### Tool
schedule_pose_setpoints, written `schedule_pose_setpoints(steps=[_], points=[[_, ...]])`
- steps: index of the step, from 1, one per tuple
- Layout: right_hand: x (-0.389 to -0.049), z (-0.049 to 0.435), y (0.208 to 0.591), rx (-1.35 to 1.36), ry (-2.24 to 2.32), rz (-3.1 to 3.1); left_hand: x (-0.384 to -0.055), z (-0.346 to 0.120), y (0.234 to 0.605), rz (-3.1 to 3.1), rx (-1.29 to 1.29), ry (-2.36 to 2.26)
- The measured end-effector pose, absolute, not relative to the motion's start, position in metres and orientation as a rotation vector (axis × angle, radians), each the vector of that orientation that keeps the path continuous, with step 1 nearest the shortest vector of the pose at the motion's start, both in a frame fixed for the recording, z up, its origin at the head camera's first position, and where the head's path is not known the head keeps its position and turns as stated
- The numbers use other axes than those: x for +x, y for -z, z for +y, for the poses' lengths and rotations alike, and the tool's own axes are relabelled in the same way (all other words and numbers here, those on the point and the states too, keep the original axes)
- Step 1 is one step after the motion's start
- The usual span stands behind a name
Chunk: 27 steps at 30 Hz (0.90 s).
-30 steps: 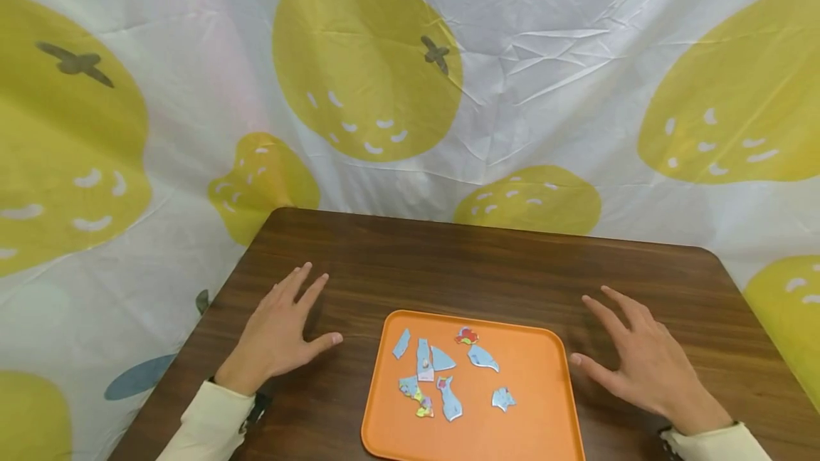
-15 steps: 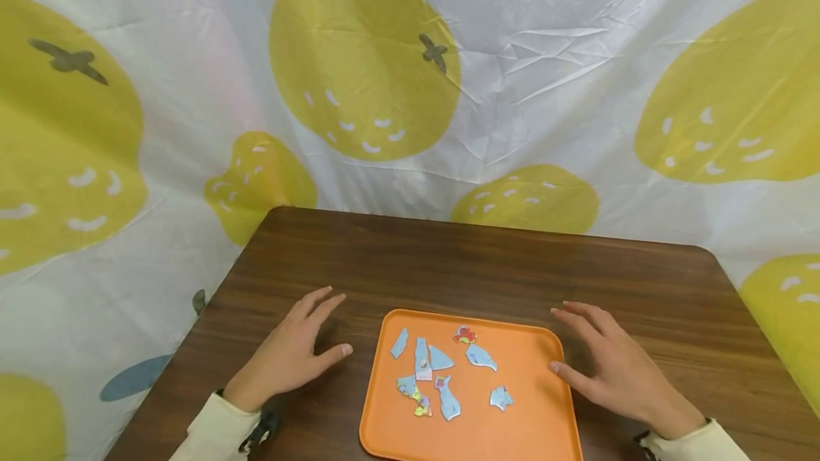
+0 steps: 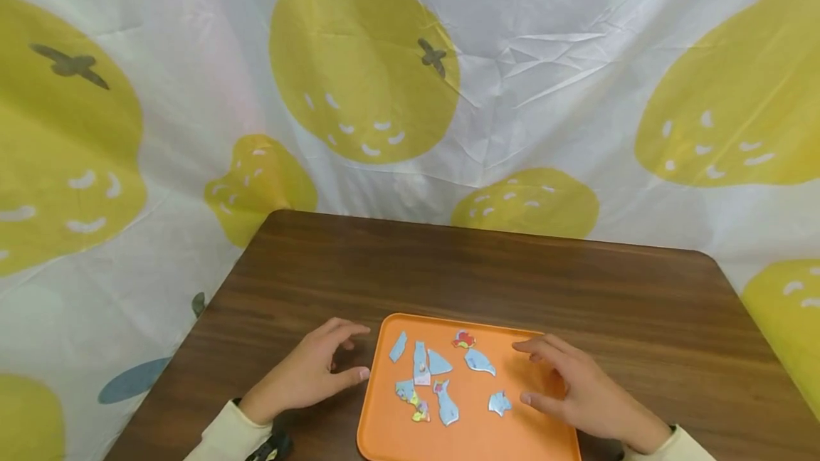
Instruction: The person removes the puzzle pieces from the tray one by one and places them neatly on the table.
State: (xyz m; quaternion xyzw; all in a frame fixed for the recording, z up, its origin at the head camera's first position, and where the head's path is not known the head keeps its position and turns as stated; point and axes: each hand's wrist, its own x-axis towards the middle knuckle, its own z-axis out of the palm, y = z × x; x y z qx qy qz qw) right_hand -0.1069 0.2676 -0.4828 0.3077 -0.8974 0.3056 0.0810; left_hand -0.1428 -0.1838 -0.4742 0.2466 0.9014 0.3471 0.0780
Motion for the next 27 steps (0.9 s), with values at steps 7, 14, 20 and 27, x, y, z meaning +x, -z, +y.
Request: schedule_pose_setpoints(steps=[7,14,20,27], points=[[-0.101,0.261,0.488,1.043,-1.106,-2.639,-0.143,-0.176,0.48,2.604,0.758,-1.131],[-0.105,0.257,0.499,1.14,-1.172,-2.601,-0.146,-0.17,0.482,2.516,0.713,-1.2],[-0.108,0.257,0.506,1.291,-1.257,-2.563,-0.146,-0.169,0.485,2.421,0.665,-1.223],[-0.113,0.253,0.504,1.328,-1.308,-2.649,-0.149,-0.169,0.492,2.357,0.632,-1.279]])
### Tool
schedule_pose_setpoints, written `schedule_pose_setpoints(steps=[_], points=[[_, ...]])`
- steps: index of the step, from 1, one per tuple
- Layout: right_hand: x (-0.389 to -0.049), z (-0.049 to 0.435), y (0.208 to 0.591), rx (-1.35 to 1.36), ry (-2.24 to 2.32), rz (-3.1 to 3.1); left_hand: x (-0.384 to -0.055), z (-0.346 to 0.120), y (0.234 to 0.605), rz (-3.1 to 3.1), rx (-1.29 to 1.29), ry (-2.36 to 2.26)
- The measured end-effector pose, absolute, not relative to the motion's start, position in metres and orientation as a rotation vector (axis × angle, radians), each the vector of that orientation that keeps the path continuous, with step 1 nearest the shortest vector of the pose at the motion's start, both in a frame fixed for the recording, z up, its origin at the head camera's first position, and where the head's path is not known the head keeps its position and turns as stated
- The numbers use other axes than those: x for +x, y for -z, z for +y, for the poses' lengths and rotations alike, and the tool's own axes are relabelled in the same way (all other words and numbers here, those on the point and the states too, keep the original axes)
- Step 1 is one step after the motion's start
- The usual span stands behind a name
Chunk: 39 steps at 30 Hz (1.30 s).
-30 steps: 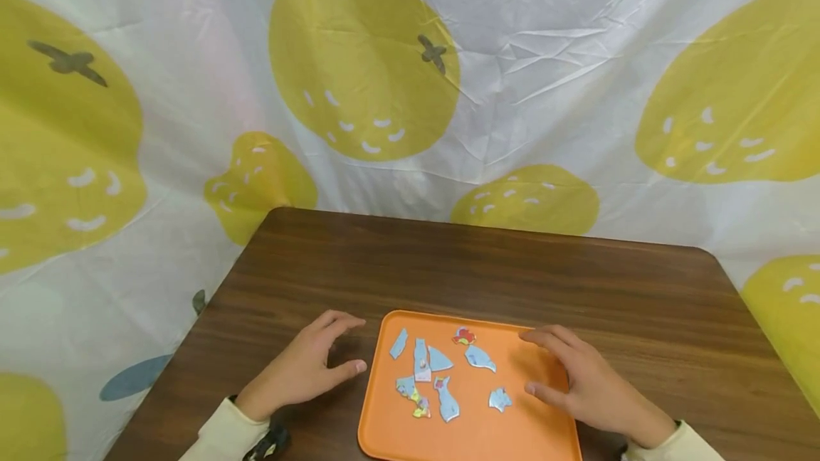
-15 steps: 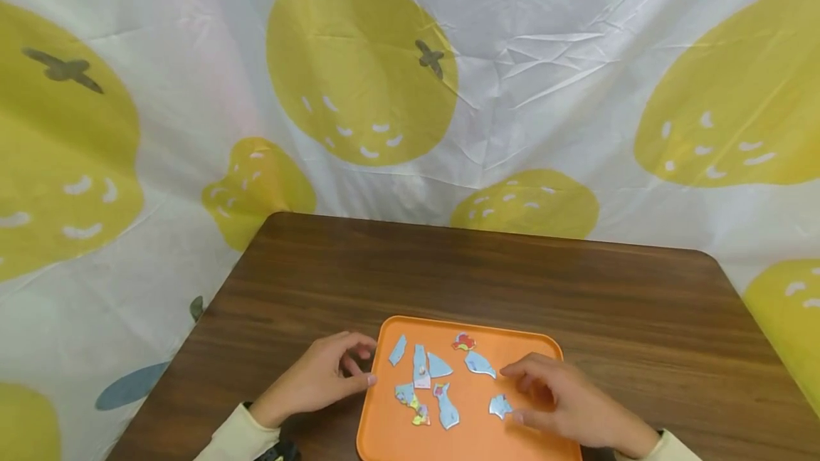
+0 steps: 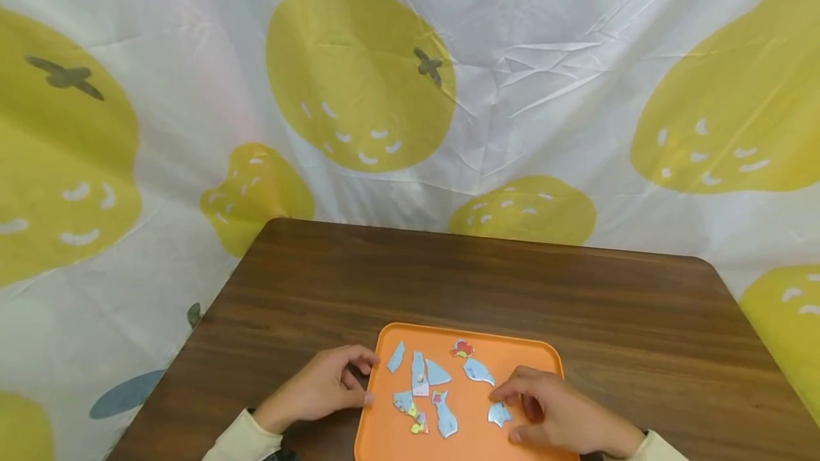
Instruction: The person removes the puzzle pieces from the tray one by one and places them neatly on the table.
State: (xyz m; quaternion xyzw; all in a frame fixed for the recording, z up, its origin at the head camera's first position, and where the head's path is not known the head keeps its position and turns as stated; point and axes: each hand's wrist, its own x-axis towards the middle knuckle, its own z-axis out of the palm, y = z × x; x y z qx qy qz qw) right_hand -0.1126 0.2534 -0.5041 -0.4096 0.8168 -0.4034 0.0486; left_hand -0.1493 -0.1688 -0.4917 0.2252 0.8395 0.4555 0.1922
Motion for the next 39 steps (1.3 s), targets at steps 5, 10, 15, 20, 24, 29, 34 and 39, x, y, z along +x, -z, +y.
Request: schedule_pose_setpoints(steps=[5,10,15,20,24,29,34,39], points=[[-0.115,0.25,0.502,-1.188,1.216,2.474,-0.151,-0.168,0.497,2.34,0.606,-1.282],[-0.116,0.25,0.505,-1.207,1.185,2.496,-0.151,-0.168,0.498,2.319,0.584,-1.29],[-0.116,0.249,0.505,-1.207,1.185,2.505,-0.153,-0.168,0.498,2.32,0.576,-1.273],[-0.116,0.248,0.502,-1.229,1.173,2.522,-0.155,-0.168,0.497,2.307,0.588,-1.269],[-0.116,0.246,0.502,-1.314,1.204,2.507,-0.156,-0.169,0.497,2.285,0.582,-1.287],[-0.118,0.245,0.501,-1.352,1.274,2.445,-0.156,-0.168,0.495,2.271,0.592,-1.308],[-0.12,0.246,0.498,-1.34,1.297,2.385,-0.157,-0.167,0.495,2.273,0.602,-1.312],[-0.121,0.246,0.495,-1.321,1.275,2.375,-0.157,-0.168,0.496,2.277,0.593,-1.29]])
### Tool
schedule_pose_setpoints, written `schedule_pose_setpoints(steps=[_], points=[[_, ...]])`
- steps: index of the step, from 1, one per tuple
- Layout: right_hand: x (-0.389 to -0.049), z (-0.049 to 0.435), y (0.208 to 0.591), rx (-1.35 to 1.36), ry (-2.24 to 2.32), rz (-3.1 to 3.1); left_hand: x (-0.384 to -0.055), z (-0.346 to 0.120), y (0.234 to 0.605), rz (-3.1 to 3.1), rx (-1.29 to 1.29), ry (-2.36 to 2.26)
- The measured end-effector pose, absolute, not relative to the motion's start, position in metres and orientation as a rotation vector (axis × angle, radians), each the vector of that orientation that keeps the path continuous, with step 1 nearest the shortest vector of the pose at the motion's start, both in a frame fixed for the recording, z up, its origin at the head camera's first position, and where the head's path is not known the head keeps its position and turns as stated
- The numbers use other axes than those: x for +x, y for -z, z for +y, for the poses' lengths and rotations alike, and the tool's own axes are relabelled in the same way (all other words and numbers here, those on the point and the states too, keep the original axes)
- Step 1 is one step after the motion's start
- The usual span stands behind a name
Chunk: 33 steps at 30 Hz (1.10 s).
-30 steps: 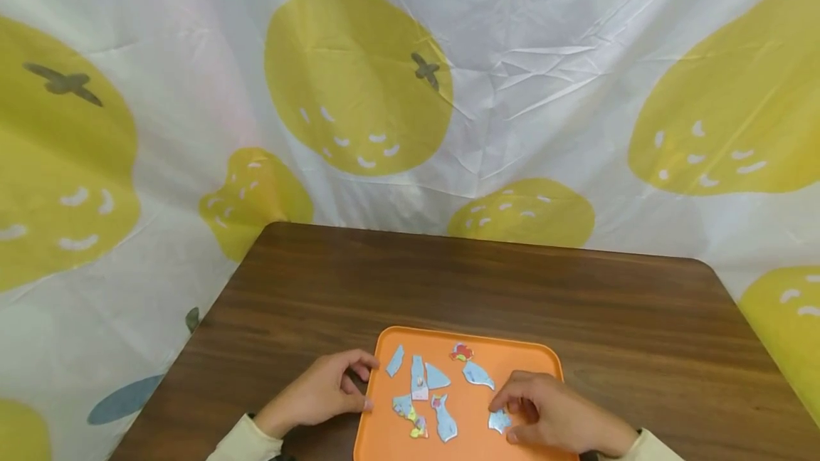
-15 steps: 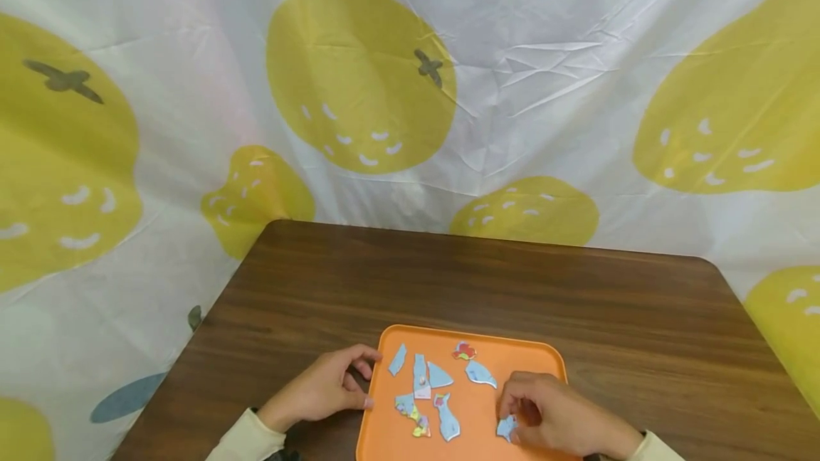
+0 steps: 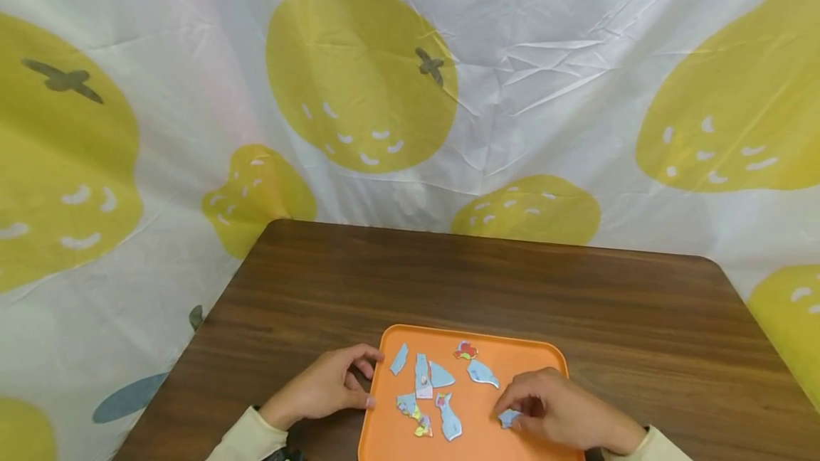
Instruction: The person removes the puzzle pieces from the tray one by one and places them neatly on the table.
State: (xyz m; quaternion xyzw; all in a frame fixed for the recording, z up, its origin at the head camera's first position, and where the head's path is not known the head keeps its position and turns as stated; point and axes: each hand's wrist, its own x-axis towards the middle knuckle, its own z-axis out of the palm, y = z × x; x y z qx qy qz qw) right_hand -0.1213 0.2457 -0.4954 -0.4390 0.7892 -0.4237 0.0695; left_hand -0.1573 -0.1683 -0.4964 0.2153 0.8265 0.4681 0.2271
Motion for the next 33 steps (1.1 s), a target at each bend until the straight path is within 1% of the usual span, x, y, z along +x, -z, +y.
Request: schedule_pose_setpoints(steps=[7,15,25,33], points=[[-0.127,0.242,0.486,-1.254,1.323,2.377,-0.158,-0.169,0.496,2.278,0.593,-1.286],[-0.138,0.238,0.475,-1.115,1.345,2.429,-0.157,-0.169,0.494,2.258,0.58,-1.309],[-0.16,0.224,0.459,-0.866,1.359,2.506,-0.159,-0.168,0.497,2.277,0.586,-1.275],[-0.183,0.212,0.452,-0.839,1.339,2.573,-0.159,-0.168,0.495,2.257,0.589,-1.294]])
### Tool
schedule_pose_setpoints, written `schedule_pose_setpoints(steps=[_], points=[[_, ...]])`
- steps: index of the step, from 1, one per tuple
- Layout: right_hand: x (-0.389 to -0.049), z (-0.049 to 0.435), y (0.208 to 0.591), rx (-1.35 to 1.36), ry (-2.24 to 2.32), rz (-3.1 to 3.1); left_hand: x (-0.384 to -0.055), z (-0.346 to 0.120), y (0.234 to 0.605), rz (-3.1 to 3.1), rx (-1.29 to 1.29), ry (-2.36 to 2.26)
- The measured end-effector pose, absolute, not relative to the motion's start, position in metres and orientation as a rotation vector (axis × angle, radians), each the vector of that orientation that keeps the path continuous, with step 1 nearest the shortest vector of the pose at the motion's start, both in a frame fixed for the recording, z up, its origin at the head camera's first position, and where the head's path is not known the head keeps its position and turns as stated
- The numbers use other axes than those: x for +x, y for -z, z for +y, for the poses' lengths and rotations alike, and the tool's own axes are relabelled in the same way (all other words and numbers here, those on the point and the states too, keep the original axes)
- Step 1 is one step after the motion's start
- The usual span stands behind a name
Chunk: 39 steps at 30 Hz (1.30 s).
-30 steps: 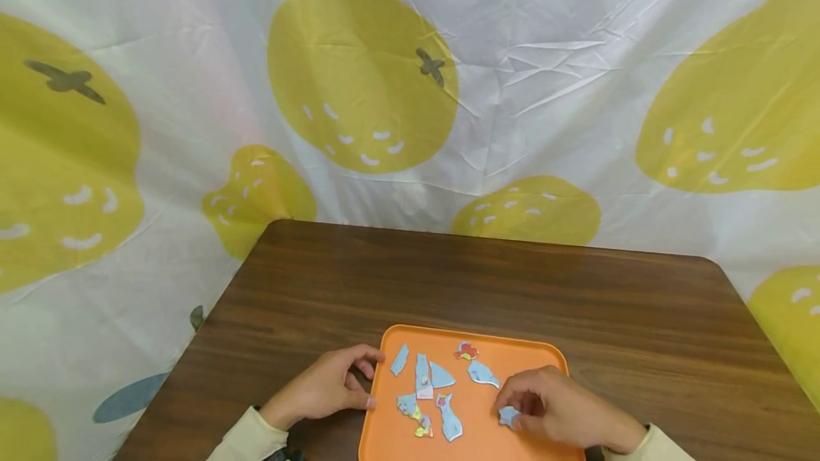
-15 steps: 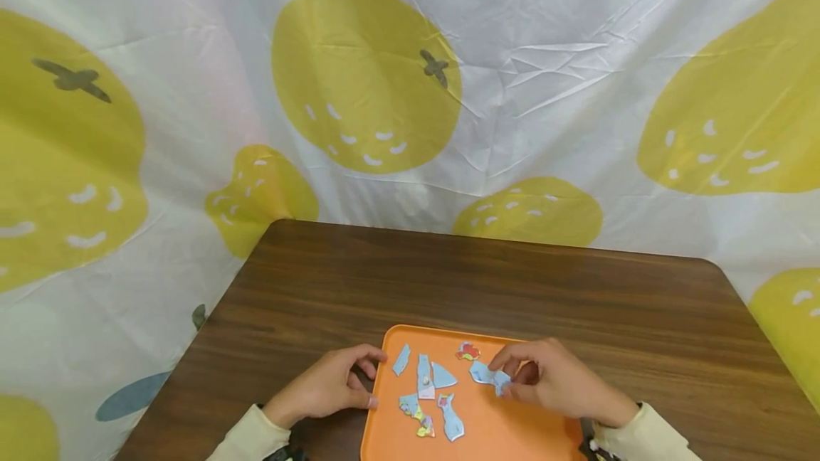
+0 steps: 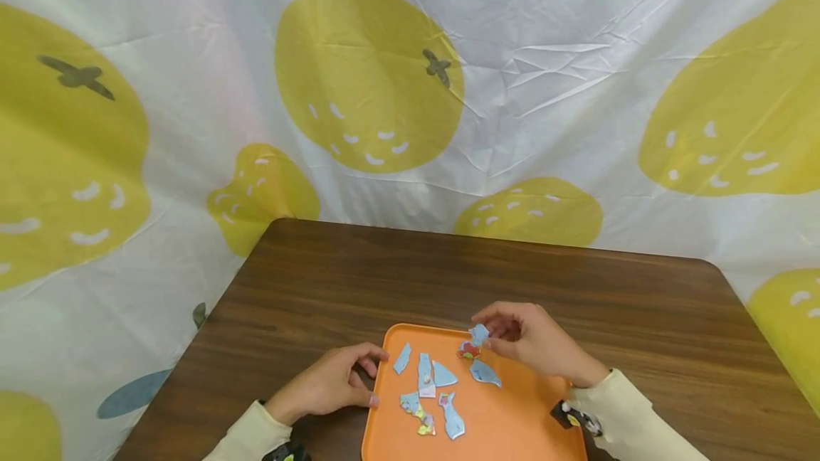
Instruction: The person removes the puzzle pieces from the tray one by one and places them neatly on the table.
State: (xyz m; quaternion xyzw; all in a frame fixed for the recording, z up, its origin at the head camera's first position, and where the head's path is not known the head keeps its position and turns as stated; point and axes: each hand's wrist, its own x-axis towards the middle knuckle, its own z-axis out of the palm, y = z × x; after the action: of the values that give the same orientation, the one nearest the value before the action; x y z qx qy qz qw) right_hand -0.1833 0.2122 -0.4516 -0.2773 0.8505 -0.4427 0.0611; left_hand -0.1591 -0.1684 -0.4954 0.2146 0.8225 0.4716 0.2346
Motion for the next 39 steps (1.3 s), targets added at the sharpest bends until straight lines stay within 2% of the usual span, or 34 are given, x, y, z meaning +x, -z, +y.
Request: schedule_pose_setpoints(steps=[17,39], points=[[-0.242,0.186,0.447,-0.668,1.462,2.582,-0.162,-0.169,0.497,2.26,0.579,-1.283],[-0.325,0.141,0.457,-0.624,1.549,2.538,-0.162,-0.168,0.493,2.263,0.577,-1.268]])
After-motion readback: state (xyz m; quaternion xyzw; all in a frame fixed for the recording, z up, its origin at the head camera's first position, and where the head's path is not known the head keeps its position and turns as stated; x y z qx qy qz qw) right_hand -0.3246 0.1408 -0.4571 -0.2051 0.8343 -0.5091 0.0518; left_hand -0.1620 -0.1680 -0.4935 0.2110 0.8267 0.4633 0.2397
